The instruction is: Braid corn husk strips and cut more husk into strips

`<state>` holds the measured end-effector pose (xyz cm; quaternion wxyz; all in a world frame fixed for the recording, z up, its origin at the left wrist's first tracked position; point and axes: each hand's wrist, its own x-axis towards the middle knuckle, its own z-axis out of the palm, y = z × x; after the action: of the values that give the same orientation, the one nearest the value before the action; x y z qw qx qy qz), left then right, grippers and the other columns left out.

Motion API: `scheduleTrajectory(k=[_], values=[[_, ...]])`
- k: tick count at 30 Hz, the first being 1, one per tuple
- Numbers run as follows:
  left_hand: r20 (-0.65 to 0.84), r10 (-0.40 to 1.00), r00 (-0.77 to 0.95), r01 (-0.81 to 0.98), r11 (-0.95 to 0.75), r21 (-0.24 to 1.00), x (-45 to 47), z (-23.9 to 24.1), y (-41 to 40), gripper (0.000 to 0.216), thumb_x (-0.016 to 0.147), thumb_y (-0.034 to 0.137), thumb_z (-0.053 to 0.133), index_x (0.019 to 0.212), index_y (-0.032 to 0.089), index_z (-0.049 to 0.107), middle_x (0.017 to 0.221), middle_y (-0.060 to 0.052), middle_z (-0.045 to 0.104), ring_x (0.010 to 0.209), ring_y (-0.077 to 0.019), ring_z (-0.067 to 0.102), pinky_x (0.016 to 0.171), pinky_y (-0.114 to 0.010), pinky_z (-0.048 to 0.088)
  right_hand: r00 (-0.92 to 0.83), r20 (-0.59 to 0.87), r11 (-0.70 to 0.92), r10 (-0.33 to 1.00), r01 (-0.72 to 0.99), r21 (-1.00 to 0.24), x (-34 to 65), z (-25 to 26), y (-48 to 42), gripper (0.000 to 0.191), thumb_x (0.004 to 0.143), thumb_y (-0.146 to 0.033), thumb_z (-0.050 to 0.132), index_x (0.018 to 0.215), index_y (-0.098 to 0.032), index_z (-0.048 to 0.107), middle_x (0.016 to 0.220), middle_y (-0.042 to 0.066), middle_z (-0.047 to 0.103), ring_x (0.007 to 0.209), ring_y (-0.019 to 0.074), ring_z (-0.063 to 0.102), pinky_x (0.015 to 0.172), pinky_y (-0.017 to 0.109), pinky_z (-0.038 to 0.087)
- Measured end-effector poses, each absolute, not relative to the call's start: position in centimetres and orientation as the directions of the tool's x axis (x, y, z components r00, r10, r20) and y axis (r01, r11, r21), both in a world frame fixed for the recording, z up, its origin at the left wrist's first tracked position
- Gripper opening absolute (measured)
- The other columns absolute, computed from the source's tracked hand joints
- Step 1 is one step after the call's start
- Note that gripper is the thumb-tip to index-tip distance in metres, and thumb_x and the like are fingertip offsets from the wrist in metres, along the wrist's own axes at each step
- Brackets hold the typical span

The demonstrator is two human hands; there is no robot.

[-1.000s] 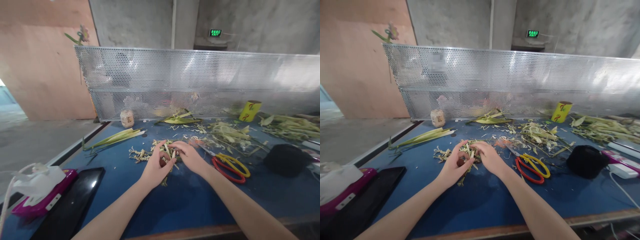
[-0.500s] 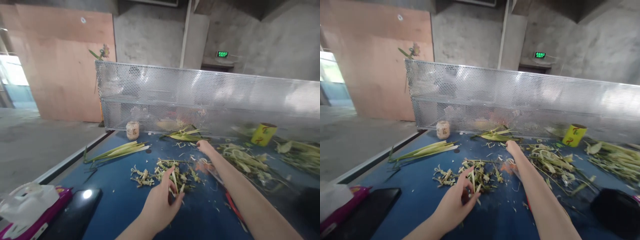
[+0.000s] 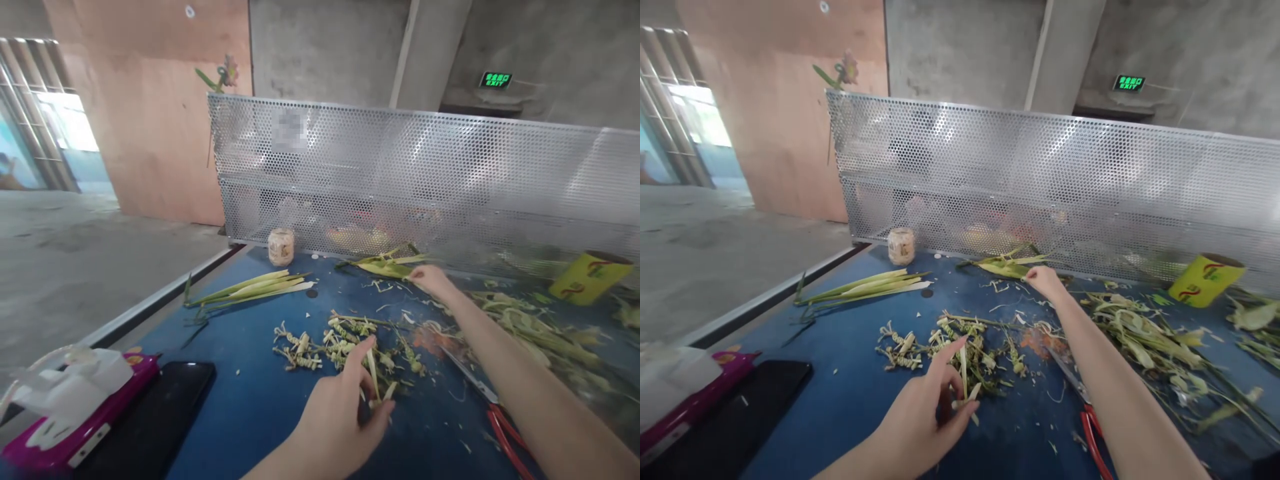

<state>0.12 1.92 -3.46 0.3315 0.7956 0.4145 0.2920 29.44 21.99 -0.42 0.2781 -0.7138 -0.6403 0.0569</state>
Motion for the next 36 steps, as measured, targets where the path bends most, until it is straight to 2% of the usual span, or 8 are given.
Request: scheduleTrajectory(k=[8, 15, 17, 24, 28, 32, 34, 36], values=[[0.25, 0.83, 0.499, 0.462, -0.499, 0.733, 0.2, -3.7, 1.9, 0.063, 0.078, 0.03, 0.045, 0.133, 0.028, 0.014, 0.083, 0.001, 0.061, 0.052, -0.0119, 0.054, 0.052, -0.024, 0.036, 0.132, 0.282, 0.155, 0.95, 0.586, -0.796, 28.7, 4.4, 18.0, 0.041, 0.065, -0.043, 0.056, 0.095, -0.015, 0.061, 0.079, 0.007, 0.063, 0.061, 0.0136, 0.055, 0.052, 0.025, 0.039], [0.283, 0.8, 0.529, 0.442, -0.545, 0.713, -0.1, -3.0, 1.4, 0.06, 0.076, 0.029, 0.046, 0.131, 0.022, 0.023, 0.075, 0.0, 0.06, 0.053, -0.0137, 0.053, 0.05, -0.025, 0.034, -0.082, 0.304, 0.313, 0.949, 0.346, -0.884, 24.5, 4.6, 11.4, 0.032, 0.06, -0.036, 0.067, 0.083, -0.015, 0.059, 0.07, -0.001, 0.055, 0.054, 0.0063, 0.043, 0.051, 0.022, 0.034], [0.301, 0.824, 0.48, 0.46, -0.528, 0.714, 0.0, -3.1, 1.5, 0.058, 0.077, 0.031, 0.047, 0.13, 0.021, 0.025, 0.075, -0.001, 0.059, 0.054, -0.0141, 0.052, 0.051, -0.026, 0.036, -0.075, 0.314, 0.322, 0.947, 0.27, -0.907, 22.8, 4.3, 9.1, 0.03, 0.058, -0.034, 0.07, 0.078, -0.015, 0.058, 0.066, -0.002, 0.053, 0.054, 0.0066, 0.043, 0.051, 0.023, 0.033], [0.526, 0.791, 0.312, 0.386, -0.611, 0.691, 0.0, -3.0, 2.0, 0.065, 0.075, 0.031, 0.055, 0.129, 0.019, 0.021, 0.086, -0.003, 0.055, 0.072, -0.0156, 0.051, 0.071, -0.033, 0.043, -0.026, 0.135, 0.131, 0.991, -0.114, -0.985, 17.7, 2.4, 3.9, 0.026, 0.055, -0.029, 0.071, 0.068, -0.016, 0.053, 0.055, -0.006, 0.045, 0.049, 0.006, 0.038, 0.047, 0.023, 0.028], [0.547, 0.771, 0.325, 0.334, -0.635, 0.697, 0.0, -2.9, 2.1, 0.072, 0.07, 0.027, 0.062, 0.129, 0.02, 0.022, 0.09, -0.003, 0.057, 0.077, -0.0156, 0.053, 0.077, -0.033, 0.042, 0.011, 0.12, 0.12, 0.993, -0.185, -0.975, 16.3, 1.1, 3.6, 0.027, 0.053, -0.03, 0.072, 0.067, -0.016, 0.054, 0.053, -0.006, 0.045, 0.049, 0.0057, 0.038, 0.046, 0.022, 0.027], [0.528, 0.791, 0.309, 0.29, -0.607, 0.74, 0.0, -3.0, 2.2, 0.061, 0.075, 0.022, 0.056, 0.127, 0.02, 0.026, 0.083, 0.0, 0.059, 0.078, -0.0143, 0.055, 0.078, -0.032, 0.041, -0.001, 0.097, 0.096, 0.995, -0.183, -0.978, 15.8, 0.0, 3.6, 0.028, 0.054, -0.031, 0.071, 0.068, -0.016, 0.052, 0.054, -0.006, 0.044, 0.049, 0.0056, 0.037, 0.046, 0.021, 0.028], [0.51, 0.811, 0.286, 0.25, -0.577, 0.778, 0.1, -3.0, 2.3, 0.058, 0.075, 0.02, 0.056, 0.126, 0.019, 0.028, 0.076, 0.002, 0.059, 0.075, -0.0136, 0.056, 0.077, -0.031, 0.041, -0.005, 0.106, 0.105, 0.994, -0.117, -0.988, 15.9, -0.4, 3.5, 0.026, 0.058, -0.033, 0.068, 0.07, -0.016, 0.052, 0.055, -0.005, 0.044, 0.048, 0.0064, 0.038, 0.047, 0.022, 0.03], [0.451, 0.856, 0.253, 0.177, -0.499, 0.848, 0.2, -3.0, 2.4, 0.06, 0.072, 0.022, 0.059, 0.125, 0.018, 0.03, 0.069, 0.003, 0.06, 0.067, -0.0129, 0.055, 0.071, -0.029, 0.042, 0.054, 0.205, 0.201, 0.977, 0.059, -0.978, 16.2, -0.8, 3.4, 0.025, 0.064, -0.033, 0.064, 0.078, -0.016, 0.052, 0.064, -0.002, 0.05, 0.051, 0.0077, 0.041, 0.05, 0.024, 0.035]])
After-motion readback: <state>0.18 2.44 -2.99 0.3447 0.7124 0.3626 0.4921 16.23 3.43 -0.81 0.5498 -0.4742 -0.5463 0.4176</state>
